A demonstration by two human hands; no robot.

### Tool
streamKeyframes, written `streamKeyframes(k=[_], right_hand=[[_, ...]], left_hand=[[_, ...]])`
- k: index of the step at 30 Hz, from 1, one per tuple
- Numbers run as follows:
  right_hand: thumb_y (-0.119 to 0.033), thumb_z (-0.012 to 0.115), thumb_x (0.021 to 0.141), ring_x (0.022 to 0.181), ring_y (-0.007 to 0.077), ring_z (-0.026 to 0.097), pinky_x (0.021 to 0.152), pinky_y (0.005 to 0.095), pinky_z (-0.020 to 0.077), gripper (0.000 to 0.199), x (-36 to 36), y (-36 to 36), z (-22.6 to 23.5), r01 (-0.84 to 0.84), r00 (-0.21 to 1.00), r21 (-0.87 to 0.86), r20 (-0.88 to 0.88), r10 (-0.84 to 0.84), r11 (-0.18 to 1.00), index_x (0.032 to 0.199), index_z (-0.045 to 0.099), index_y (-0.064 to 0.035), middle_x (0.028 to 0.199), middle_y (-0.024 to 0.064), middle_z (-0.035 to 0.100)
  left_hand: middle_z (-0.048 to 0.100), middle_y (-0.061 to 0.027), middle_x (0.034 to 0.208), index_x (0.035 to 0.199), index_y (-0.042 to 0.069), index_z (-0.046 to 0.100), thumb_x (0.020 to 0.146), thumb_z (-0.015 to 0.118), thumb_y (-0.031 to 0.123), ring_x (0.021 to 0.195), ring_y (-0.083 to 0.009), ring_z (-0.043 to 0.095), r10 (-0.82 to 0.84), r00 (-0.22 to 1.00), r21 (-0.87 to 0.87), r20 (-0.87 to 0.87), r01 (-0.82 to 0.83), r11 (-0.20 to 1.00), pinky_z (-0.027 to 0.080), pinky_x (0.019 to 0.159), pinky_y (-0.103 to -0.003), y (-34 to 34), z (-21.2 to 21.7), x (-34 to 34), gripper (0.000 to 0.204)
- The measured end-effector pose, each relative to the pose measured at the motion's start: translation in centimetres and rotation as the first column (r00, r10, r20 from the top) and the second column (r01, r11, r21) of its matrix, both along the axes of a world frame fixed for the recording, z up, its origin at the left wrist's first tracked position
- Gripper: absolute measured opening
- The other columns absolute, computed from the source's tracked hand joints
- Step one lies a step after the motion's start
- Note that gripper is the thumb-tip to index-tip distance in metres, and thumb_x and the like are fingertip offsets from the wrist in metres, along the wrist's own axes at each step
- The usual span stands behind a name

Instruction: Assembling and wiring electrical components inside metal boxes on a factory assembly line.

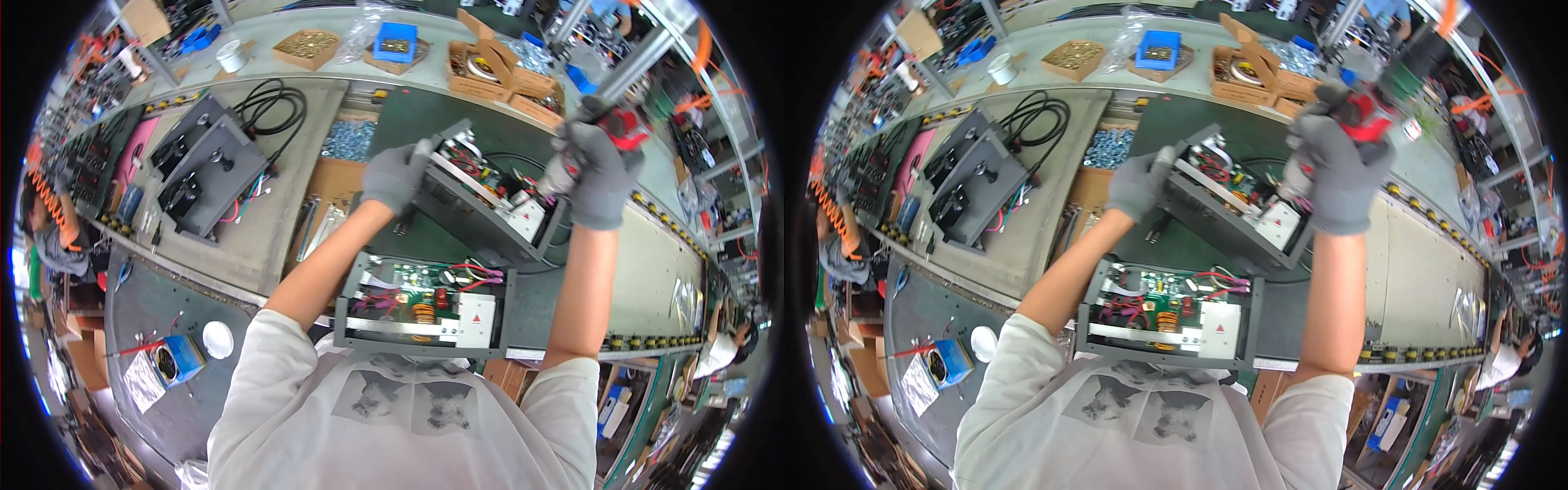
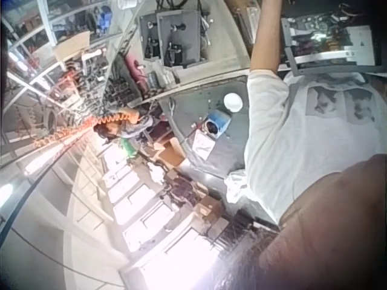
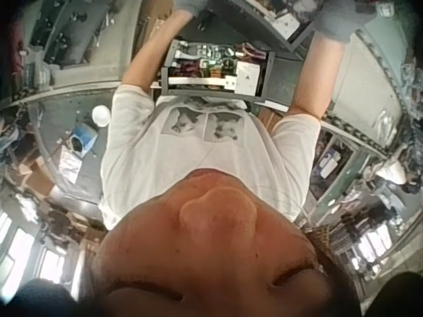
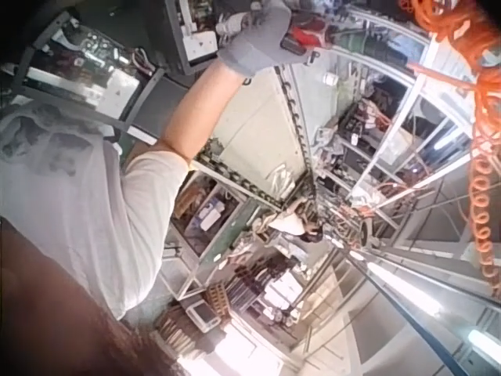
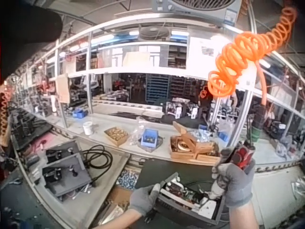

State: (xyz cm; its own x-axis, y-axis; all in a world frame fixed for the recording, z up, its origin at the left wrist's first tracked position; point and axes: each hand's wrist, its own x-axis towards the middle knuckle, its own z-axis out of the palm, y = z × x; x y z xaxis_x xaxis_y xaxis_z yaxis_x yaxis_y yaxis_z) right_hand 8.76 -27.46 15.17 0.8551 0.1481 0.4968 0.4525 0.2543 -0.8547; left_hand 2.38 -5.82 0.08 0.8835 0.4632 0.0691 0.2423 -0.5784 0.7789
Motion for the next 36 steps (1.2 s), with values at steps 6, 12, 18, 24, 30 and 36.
streamKeyframes(k=[6, 12, 18, 24, 30, 36], right_hand=[[-0.008, 0.058, 0.079, 0.083, 0.0244, 0.057, 0.07, 0.0374, 0.0486, 0.044, -1.5, -6.0, 1.6, -0.043, 0.999, 0.078, 0.001, 0.043, 0.996, 0.122, 0.056, 0.0033, 0.093, 0.0146, 0.061], [-0.009, 0.058, 0.082, 0.086, 0.0247, 0.053, 0.071, 0.0371, 0.0483, 0.044, -3.3, -10.9, -1.1, -0.182, 0.983, 0.251, 0.035, 0.179, 0.951, 0.126, 0.054, 0.0004, 0.097, 0.0127, 0.058], [-0.007, 0.057, 0.083, 0.085, 0.0265, 0.058, 0.067, 0.0368, 0.0508, 0.036, -2.8, -13.6, -2.1, -0.085, 0.989, 0.355, -0.087, 0.123, 0.931, 0.118, 0.055, 0.0012, 0.091, 0.0151, 0.06], [-0.006, 0.059, 0.084, 0.088, 0.0258, 0.057, 0.07, 0.0378, 0.0505, 0.036, -2.2, -14.9, -2.8, -0.146, 0.977, 0.364, -0.09, 0.191, 0.92, 0.118, 0.053, 0.0026, 0.095, 0.0143, 0.058], [-0.009, 0.06, 0.083, 0.089, 0.027, 0.058, 0.073, 0.0394, 0.0506, 0.037, -2.4, -15.7, -3.2, -0.171, 0.979, 0.384, -0.034, 0.199, 0.907, 0.118, 0.055, 0.0011, 0.097, 0.0137, 0.059], [-0.008, 0.059, 0.082, 0.088, 0.0266, 0.058, 0.073, 0.0403, 0.0504, 0.036, -4.1, -14.0, -2.8, -0.153, 0.984, 0.441, -0.016, 0.178, 0.884, 0.117, 0.054, 0.0, 0.098, 0.0144, 0.062]], left_hand=[[0.07, -0.0197, 0.097, 0.108, 0.008, 0.072, 0.088, 0.054, 0.063, 0.094, -0.0377, 0.067, 0.031, 0.996, -0.2, 0.088, -0.012, 0.98, 0.051, 0.082, -0.044, -3.4, -2.4, 1.5, 0.062], [0.069, -0.0192, 0.107, 0.117, 0.003, 0.064, 0.089, 0.059, 0.055, 0.104, -0.0366, 0.064, 0.226, 0.969, -0.582, 0.102, -0.126, 0.804, 0.048, 0.091, -0.042, -4.3, -7.6, 3.2, 0.06], [0.057, -0.0258, 0.128, 0.125, 0.003, 0.056, 0.091, 0.054, 0.047, 0.119, -0.0404, 0.055, 0.536, 0.837, -0.666, -0.106, -0.46, 0.587, 0.044, 0.099, -0.046, 1.6, -14.1, 10.3, 0.055], [0.045, -0.0242, 0.143, 0.139, 0.003, 0.045, 0.093, 0.046, 0.056, 0.129, -0.0395, 0.046, 0.379, 0.925, -0.753, -0.032, -0.271, 0.6, 0.038, 0.106, -0.043, 5.4, -16.2, 13.7, 0.07], [0.044, -0.0241, 0.146, 0.15, 0.003, 0.028, 0.096, 0.044, 0.051, 0.136, -0.0389, 0.041, 0.236, 0.956, -0.655, 0.174, -0.066, 0.753, 0.032, 0.112, -0.037, 3.4, -11.3, 12.9, 0.074], [0.06, -0.0235, 0.13, 0.153, 0.009, 0.027, 0.083, 0.063, 0.008, 0.118, -0.0357, 0.06, 0.265, 0.94, -0.159, -0.214, -0.302, 0.94, 0.048, 0.096, -0.037, 4.7, -10.8, 15.8, 0.079]])
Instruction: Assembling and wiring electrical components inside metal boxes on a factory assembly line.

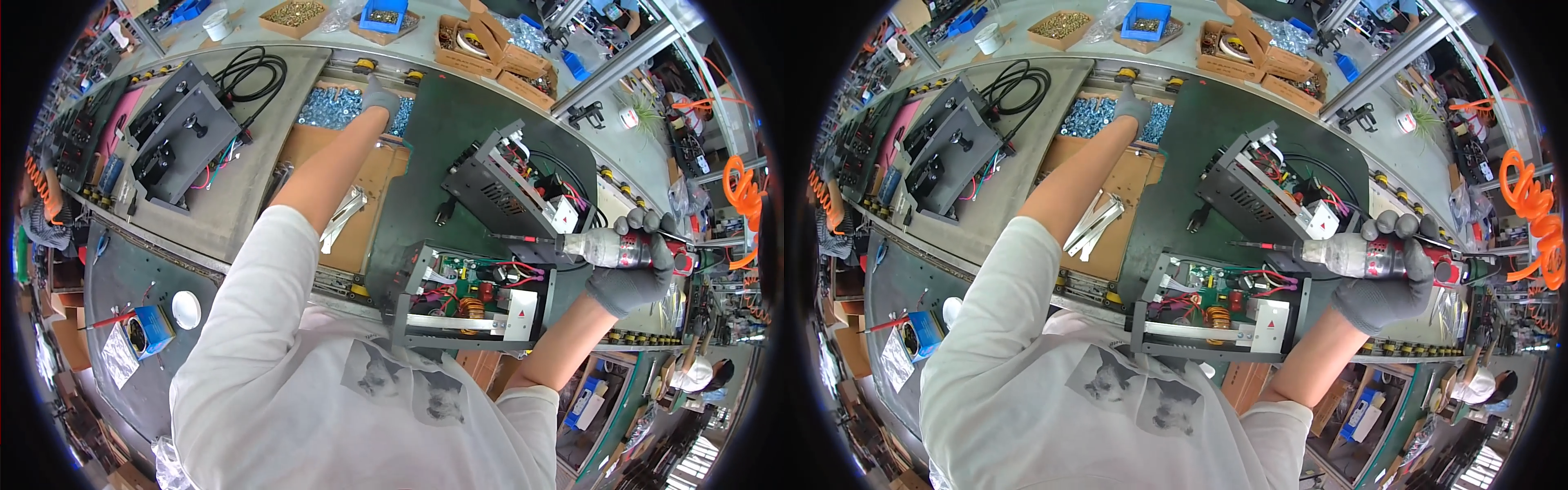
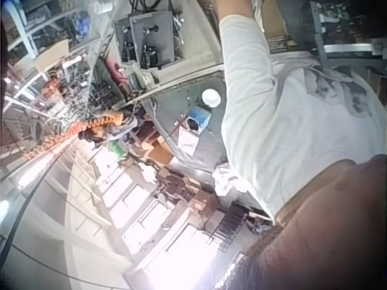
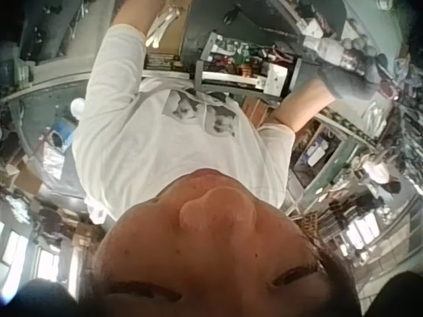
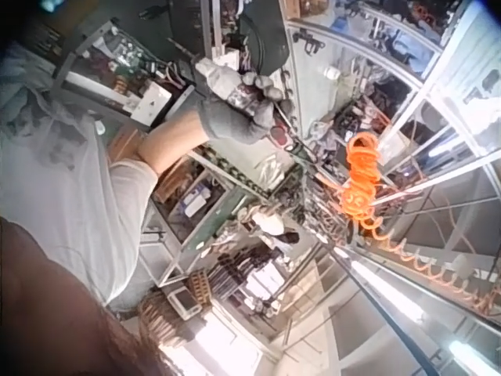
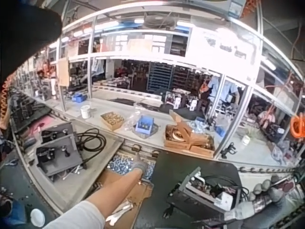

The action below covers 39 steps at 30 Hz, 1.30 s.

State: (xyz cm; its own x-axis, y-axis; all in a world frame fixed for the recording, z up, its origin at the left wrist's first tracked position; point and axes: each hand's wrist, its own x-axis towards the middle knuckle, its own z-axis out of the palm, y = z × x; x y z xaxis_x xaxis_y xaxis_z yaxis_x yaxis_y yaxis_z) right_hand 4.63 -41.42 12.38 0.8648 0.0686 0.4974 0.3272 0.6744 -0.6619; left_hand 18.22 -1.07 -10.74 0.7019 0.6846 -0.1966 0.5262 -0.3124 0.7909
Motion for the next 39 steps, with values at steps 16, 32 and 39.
streamKeyframes(k=[16, 32, 39], right_hand=[[-0.012, 0.057, 0.083, 0.097, 0.0311, 0.061, 0.08, 0.0454, 0.0499, 0.044, -1.7, 4.4, -2.0, -0.119, 0.987, 0.195, 0.126, 0.096, 0.974, 0.127, 0.057, -0.0048, 0.11, 0.0151, 0.067], [-0.029, 0.062, 0.089, 0.092, 0.0354, 0.065, 0.078, 0.0411, 0.052, 0.033, -13.7, 4.5, 5.5, 0.687, 0.678, -0.702, 0.712, 0.181, 0.188, 0.096, 0.066, 0.0033, 0.103, 0.0208, 0.065], [-0.036, 0.075, 0.079, 0.081, 0.0356, 0.064, 0.073, 0.04, 0.0512, 0.041, -6.0, 4.7, -1.3, -0.107, 0.755, -0.986, -0.165, 0.634, -0.129, 0.104, 0.065, -0.005, 0.09, 0.0147, 0.067]], left_hand=[[0.062, -0.0165, 0.122, 0.119, 0.005, 0.064, 0.094, 0.059, 0.034, 0.106, -0.0314, 0.062, -0.445, 0.617, 0.317, 0.649, 0.312, 0.895, 0.048, 0.093, -0.04, -8.5, 15.3, -10.8, 0.038], [0.068, -0.0107, 0.093, 0.114, 0.005, 0.062, 0.072, 0.08, 0.032, 0.073, -0.0257, 0.068, -0.806, 0.565, 0.623, 0.175, 0.571, 0.535, 0.052, 0.061, -0.038, -15.4, 18.8, -29.6, 0.053], [0.063, -0.0039, 0.093, 0.11, 0.008, 0.067, 0.073, 0.065, 0.031, 0.064, -0.0177, 0.056, -0.884, 0.462, 0.975, 0.08, 0.146, 0.164, 0.048, 0.057, -0.03, -15.6, 16.0, -31.9, 0.044]])
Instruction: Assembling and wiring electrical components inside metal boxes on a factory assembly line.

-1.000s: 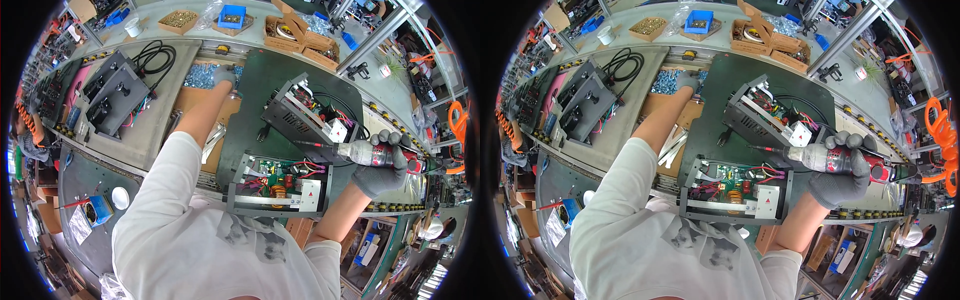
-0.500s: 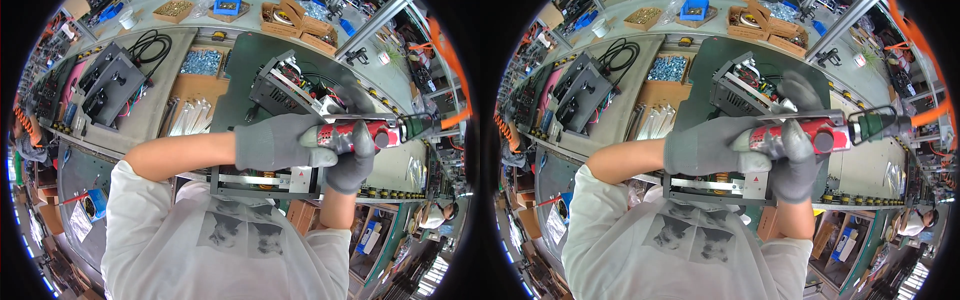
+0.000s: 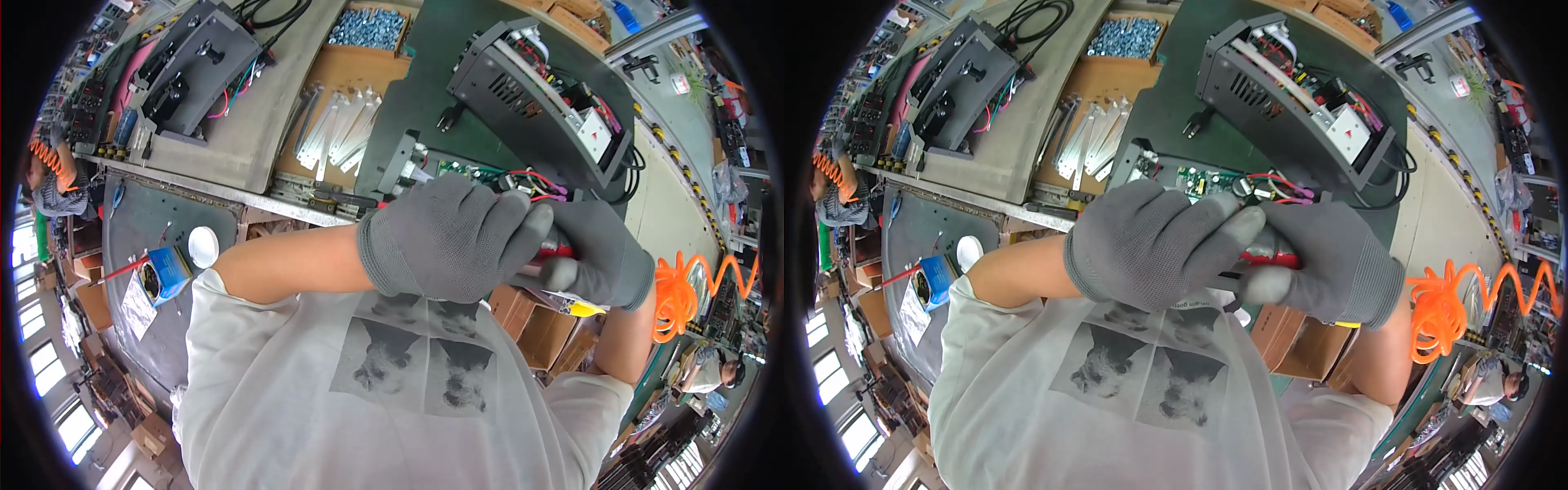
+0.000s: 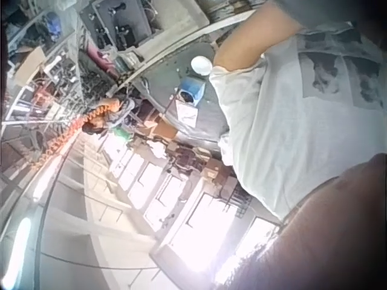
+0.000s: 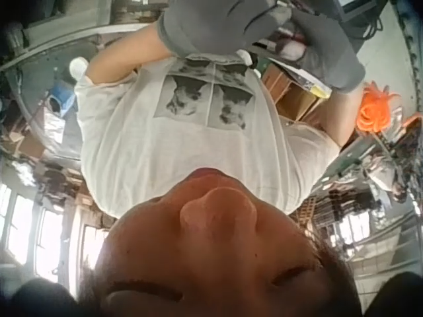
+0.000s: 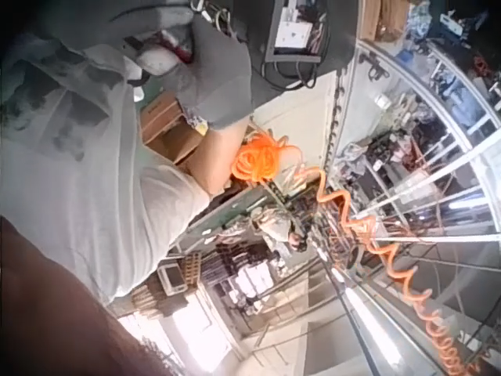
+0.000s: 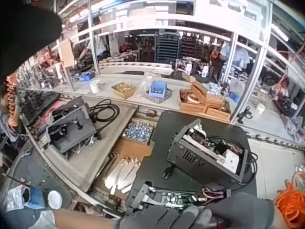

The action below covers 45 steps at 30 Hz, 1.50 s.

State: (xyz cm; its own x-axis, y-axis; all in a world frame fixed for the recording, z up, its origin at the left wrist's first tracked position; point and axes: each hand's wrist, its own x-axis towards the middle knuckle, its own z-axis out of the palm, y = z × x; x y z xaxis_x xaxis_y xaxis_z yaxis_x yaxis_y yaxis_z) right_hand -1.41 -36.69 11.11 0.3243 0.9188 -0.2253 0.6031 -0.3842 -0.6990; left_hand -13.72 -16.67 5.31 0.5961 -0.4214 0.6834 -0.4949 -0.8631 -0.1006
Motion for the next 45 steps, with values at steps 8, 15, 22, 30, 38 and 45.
streamKeyframes(k=[8, 15, 22, 30, 38, 45], right_hand=[[-0.029, 0.088, 0.053, 0.067, 0.0329, 0.065, 0.065, 0.0363, 0.052, 0.057, 2.6, -0.6, -2.1, 0.045, 0.998, -0.05, 0.052, -0.042, 0.998, 0.096, 0.065, -0.0008, 0.076, 0.0145, 0.066], [-0.03, 0.087, 0.047, 0.063, 0.0357, 0.064, 0.06, 0.0373, 0.0504, 0.053, 4.9, -1.5, -1.0, -0.021, 1.0, -0.281, 0.006, 0.024, 0.959, 0.088, 0.066, -0.0041, 0.07, 0.0142, 0.064], [-0.029, 0.084, 0.042, 0.058, 0.0329, 0.06, 0.054, 0.0392, 0.0465, 0.054, 4.4, 0.9, -1.8, -0.078, 0.99, -0.363, 0.08, 0.115, 0.928, 0.089, 0.068, -0.0068, 0.065, 0.0107, 0.062], [-0.027, 0.083, 0.042, 0.056, 0.0301, 0.059, 0.053, 0.0389, 0.046, 0.055, 4.2, 2.0, -2.7, -0.095, 0.982, -0.364, 0.117, 0.147, 0.926, 0.091, 0.068, -0.0056, 0.066, 0.0095, 0.063], [-0.021, 0.082, 0.043, 0.057, 0.0294, 0.057, 0.051, 0.0389, 0.0442, 0.054, 3.0, 2.3, -3.0, -0.012, 0.972, -0.274, 0.221, 0.075, 0.962, 0.093, 0.067, -0.0061, 0.065, 0.0092, 0.062], [-0.022, 0.081, 0.042, 0.057, 0.0289, 0.055, 0.049, 0.0398, 0.0415, 0.057, 2.6, 2.0, -2.9, -0.031, 0.939, -0.26, 0.323, 0.117, 0.965, 0.095, 0.067, -0.0057, 0.067, 0.0093, 0.06]], left_hand=[[0.065, -0.0005, 0.09, 0.097, 0.011, 0.065, 0.084, 0.067, 0.043, 0.084, -0.0189, 0.061, -0.071, 0.975, -0.249, 0.21, 0.124, 0.961, 0.05, 0.075, -0.033, 7.5, -0.9, -2.6, 0.034], [0.046, -0.0317, 0.13, 0.131, -0.008, 0.048, 0.071, 0.059, 0.084, 0.119, -0.0458, 0.047, 0.099, 0.909, -0.504, -0.404, -0.311, 0.806, 0.042, 0.099, -0.053, 6.5, -8.1, -6.5, 0.11], [0.037, -0.0361, 0.14, 0.136, -0.008, 0.045, 0.071, 0.059, 0.082, 0.127, -0.0522, 0.037, -0.031, 0.847, -0.484, -0.531, -0.274, 0.831, 0.031, 0.105, -0.06, 7.3, -9.5, -5.6, 0.111], [0.045, -0.0293, 0.131, 0.124, -0.007, 0.053, 0.068, 0.067, 0.071, 0.114, -0.0429, 0.046, -0.005, 0.867, -0.493, -0.498, -0.279, 0.824, 0.039, 0.094, -0.057, 7.3, -9.8, -5.0, 0.097], [0.051, -0.0251, 0.125, 0.118, -0.006, 0.057, 0.076, 0.063, 0.06, 0.109, -0.0388, 0.05, 0.05, 0.9, -0.455, -0.432, -0.266, 0.85, 0.042, 0.092, -0.055, 7.2, -10.7, -5.1, 0.079], [0.058, -0.0209, 0.12, 0.111, -0.004, 0.063, 0.075, 0.063, 0.043, 0.101, -0.0346, 0.056, 0.128, 0.935, -0.404, -0.33, -0.262, 0.876, 0.043, 0.091, -0.052, 7.1, -11.0, -4.8, 0.06]])
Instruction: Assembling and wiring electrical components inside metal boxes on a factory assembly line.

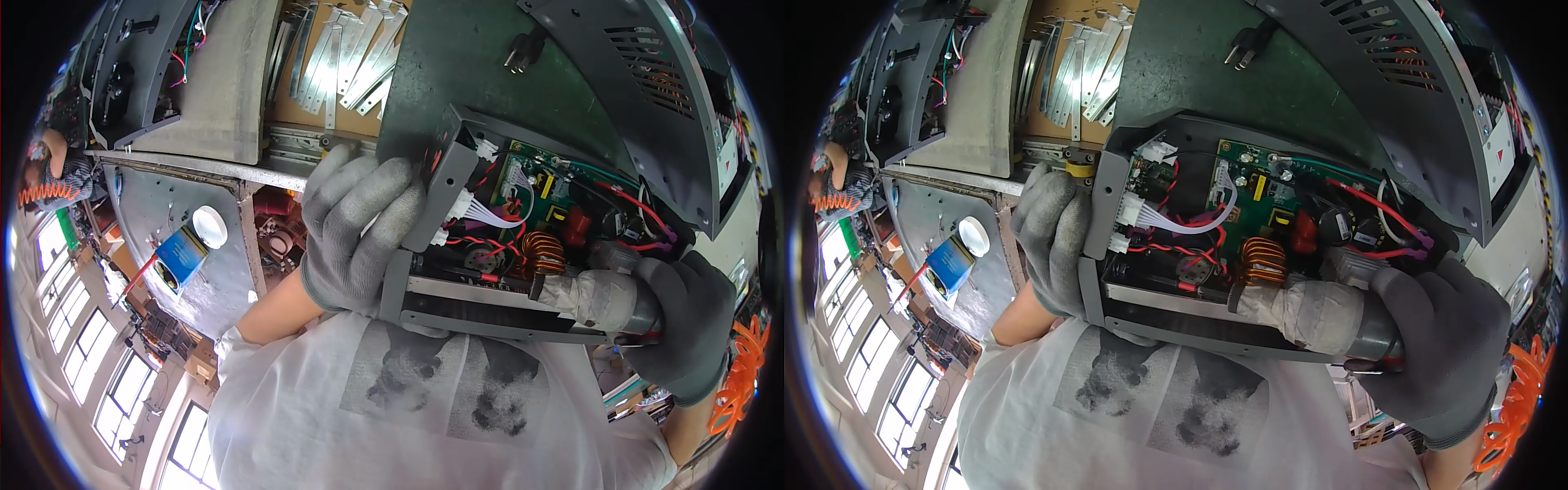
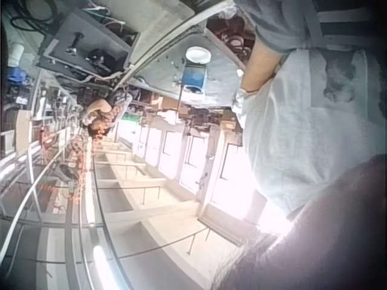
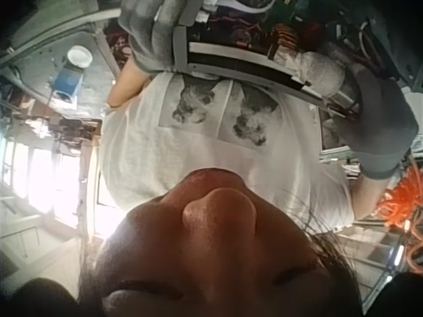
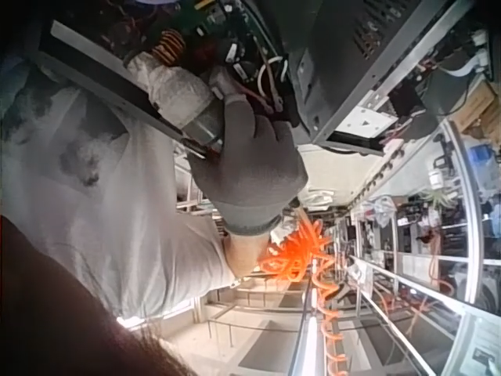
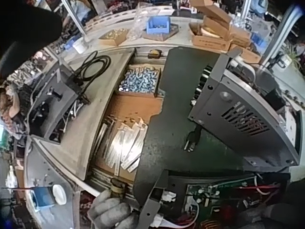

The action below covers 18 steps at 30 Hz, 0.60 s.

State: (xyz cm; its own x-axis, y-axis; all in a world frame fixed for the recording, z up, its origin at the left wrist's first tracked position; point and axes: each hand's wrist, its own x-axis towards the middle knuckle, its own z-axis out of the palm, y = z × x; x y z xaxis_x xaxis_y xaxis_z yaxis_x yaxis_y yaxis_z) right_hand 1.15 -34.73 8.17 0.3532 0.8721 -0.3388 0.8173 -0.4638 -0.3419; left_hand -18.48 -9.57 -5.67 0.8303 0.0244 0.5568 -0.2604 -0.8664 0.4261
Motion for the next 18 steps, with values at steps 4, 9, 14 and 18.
streamKeyframes(k=[4, 9, 14, 18], right_hand=[[-0.023, 0.079, 0.043, 0.059, 0.0296, 0.055, 0.051, 0.0404, 0.0419, 0.058, -0.3, -0.2, 0.4, 0.016, 1.0, -0.041, 0.007, -0.016, 0.999, 0.097, 0.067, -0.006, 0.066, 0.0091, 0.059], [-0.023, 0.078, 0.045, 0.06, 0.03, 0.053, 0.052, 0.0414, 0.0415, 0.057, -0.3, -0.1, -0.4, -0.001, 1.0, -0.079, 0.004, 0.001, 0.997, 0.099, 0.067, -0.007, 0.064, 0.0084, 0.055], [-0.021, 0.078, 0.048, 0.06, 0.0311, 0.054, 0.055, 0.0415, 0.0428, 0.056, -0.6, 0.1, -0.3, 0.028, 0.999, -0.114, -0.033, -0.032, 0.993, 0.102, 0.068, -0.009, 0.064, 0.008, 0.056], [-0.02, 0.079, 0.049, 0.062, 0.0315, 0.057, 0.055, 0.0425, 0.0434, 0.055, -0.9, 0.2, -0.7, 0.057, 0.997, -0.07, -0.046, -0.06, 0.996, 0.102, 0.066, -0.0092, 0.065, 0.0086, 0.058]], left_hand=[[0.064, -0.0169, 0.113, 0.103, -0.002, 0.066, 0.076, 0.061, 0.03, 0.1, -0.0308, 0.057, 0.092, 0.994, 0.129, 0.051, -0.098, 0.987, 0.044, 0.088, -0.048, -0.5, 0.4, 0.4, 0.042], [0.066, -0.0152, 0.109, 0.101, -0.001, 0.068, 0.074, 0.062, 0.028, 0.1, -0.0292, 0.057, 0.173, 0.98, 0.189, 0.097, -0.189, 0.964, 0.044, 0.085, -0.044, -1.2, 0.2, 0.1, 0.04], [0.067, -0.0144, 0.109, 0.101, 0.001, 0.068, 0.072, 0.063, 0.029, 0.099, -0.0285, 0.056, 0.212, 0.968, 0.248, 0.132, -0.239, 0.939, 0.043, 0.084, -0.042, -1.4, 0.2, -0.1, 0.041], [0.067, -0.0145, 0.109, 0.101, 0.001, 0.068, 0.072, 0.062, 0.029, 0.099, -0.0285, 0.056, 0.221, 0.967, 0.257, 0.126, -0.247, 0.934, 0.041, 0.085, -0.041, -1.5, 0.2, -0.1, 0.041]])
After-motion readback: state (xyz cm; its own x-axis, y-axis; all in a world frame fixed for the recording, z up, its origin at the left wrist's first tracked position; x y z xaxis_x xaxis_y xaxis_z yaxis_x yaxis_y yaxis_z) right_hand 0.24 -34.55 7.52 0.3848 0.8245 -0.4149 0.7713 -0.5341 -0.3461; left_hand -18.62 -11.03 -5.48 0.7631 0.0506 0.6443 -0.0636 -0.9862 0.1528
